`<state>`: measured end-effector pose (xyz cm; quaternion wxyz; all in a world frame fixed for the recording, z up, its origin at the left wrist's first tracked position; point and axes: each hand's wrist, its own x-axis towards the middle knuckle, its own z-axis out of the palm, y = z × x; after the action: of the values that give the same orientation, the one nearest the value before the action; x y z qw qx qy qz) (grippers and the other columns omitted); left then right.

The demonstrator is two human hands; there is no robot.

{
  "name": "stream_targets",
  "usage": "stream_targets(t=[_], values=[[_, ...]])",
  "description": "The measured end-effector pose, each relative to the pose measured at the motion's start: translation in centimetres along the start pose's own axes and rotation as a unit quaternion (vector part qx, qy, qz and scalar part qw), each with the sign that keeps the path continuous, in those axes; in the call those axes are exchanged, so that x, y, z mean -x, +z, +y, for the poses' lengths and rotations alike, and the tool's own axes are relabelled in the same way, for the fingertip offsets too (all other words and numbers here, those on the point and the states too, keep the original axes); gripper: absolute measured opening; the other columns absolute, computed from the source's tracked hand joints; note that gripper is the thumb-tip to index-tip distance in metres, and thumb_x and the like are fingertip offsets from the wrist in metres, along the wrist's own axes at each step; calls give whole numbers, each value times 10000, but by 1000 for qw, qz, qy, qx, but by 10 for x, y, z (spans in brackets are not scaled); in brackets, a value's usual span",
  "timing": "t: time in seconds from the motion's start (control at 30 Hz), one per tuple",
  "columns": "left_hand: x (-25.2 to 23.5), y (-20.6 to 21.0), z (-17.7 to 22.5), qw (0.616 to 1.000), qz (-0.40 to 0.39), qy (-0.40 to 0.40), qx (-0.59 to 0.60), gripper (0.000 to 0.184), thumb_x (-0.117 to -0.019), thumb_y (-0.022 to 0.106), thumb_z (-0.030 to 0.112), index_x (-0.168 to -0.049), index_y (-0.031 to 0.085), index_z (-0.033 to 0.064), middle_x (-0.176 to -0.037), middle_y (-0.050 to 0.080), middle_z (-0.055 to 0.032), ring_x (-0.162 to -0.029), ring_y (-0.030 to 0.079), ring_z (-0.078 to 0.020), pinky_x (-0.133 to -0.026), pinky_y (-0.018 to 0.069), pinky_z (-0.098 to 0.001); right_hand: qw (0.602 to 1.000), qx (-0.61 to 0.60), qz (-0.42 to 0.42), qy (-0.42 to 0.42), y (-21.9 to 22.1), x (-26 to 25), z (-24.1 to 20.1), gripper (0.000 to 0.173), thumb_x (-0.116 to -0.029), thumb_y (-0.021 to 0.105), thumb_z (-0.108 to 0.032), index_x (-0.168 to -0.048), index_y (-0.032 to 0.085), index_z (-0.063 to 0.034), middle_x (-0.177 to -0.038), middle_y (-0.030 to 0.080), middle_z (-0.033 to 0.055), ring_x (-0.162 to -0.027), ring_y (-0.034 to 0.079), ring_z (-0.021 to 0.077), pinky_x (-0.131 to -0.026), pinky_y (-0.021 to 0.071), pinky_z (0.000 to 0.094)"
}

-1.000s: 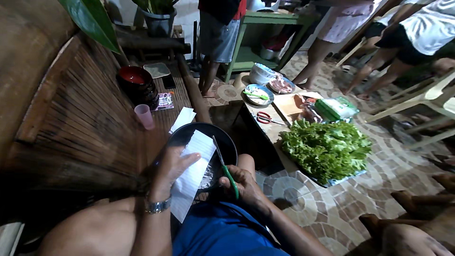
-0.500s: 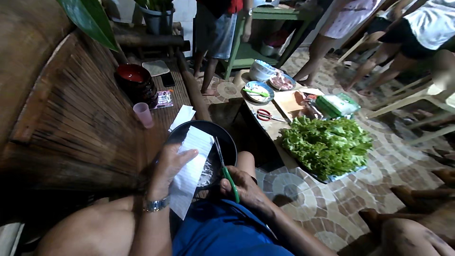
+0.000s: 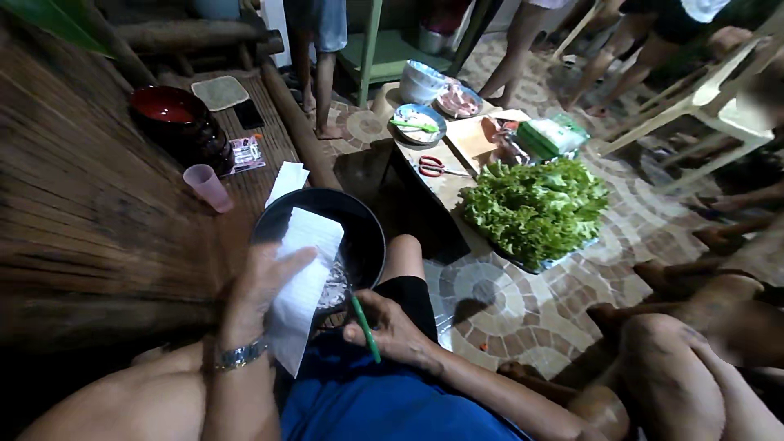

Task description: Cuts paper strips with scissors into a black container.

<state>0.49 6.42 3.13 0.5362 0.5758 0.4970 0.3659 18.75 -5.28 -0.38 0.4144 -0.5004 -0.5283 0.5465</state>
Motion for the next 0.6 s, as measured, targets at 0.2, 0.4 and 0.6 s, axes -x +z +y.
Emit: stream_targets(t=[0.2, 0.4, 0.6], values=[[0, 2, 2, 1000, -5, 21, -2, 98, -877, 749, 4, -833, 686, 64, -665, 681, 50, -575, 628, 14, -563, 545, -176, 1000, -13, 10, 7, -9, -3, -5, 604, -917, 678, -442, -1201, 545, 73, -833, 633, -59, -749, 602, -23, -731, 522, 186], [4, 2, 4, 1000, -17, 22, -11, 86, -872, 754, 3, -839, 695, 56, -664, 681, 50, -574, 625, 17, -567, 543, -172, 1000, -10, 1, -1, -14, -6, -10, 621, -910, 677, -478, -1201, 536, 52, -825, 629, -83, -746, 605, -27, -722, 520, 177], [3, 4, 4, 999, -31, 15, -21, 75, -876, 755, 9, -843, 695, 41, -661, 678, 34, -577, 630, 6, -578, 548, -179, 1000, -16, 19, -14, -20, -12, -12, 493, -945, 650, -392, -1160, 556, 41, -763, 604, -98, -676, 586, -27, -665, 516, 172]])
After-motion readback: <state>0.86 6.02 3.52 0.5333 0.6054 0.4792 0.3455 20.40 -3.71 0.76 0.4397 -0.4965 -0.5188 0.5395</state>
